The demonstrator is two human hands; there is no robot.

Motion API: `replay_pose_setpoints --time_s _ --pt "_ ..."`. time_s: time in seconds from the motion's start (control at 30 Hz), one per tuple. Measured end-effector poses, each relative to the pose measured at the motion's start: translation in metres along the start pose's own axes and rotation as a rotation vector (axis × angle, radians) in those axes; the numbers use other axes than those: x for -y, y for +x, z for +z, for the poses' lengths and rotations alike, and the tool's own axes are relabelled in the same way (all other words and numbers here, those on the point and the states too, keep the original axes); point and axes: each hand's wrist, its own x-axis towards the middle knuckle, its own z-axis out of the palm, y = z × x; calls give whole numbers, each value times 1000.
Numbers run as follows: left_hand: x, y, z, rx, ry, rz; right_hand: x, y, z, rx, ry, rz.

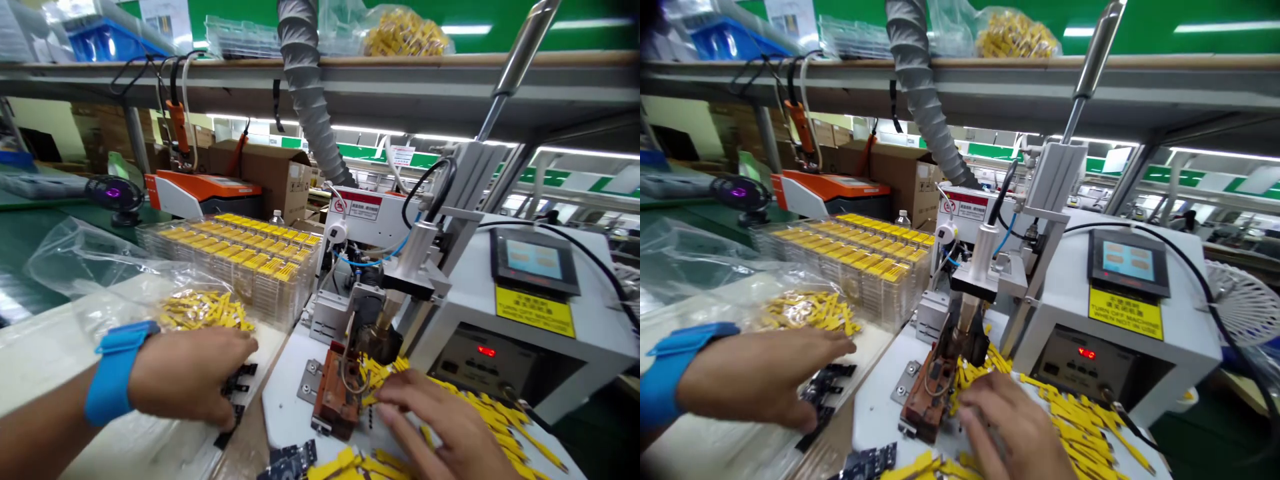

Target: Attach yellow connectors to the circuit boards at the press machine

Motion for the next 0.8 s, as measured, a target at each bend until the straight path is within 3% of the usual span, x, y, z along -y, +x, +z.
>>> replay_pose_setpoints --time_s 0.1,0.23,0.37,0.5,0.63,0.8 --pt "-7 -1 18 89 131 -9 -24 -2 -13 49 -161 220" --pt "-9 11 10 89 14 37 -36 -4 -22 183 -196 344" --pt "-12 25 1 23 -289 186 -24 0 -8 218 -97 244" --pt "-23 34 22 -116 -377 243 -17 5 5 231 -194 146" --pt "-36 39 37 -297 -456 403 -16 5 6 224 -185 90" --pt "-46 46 42 -304 -519 406 -15 4 10 138 -128 23"
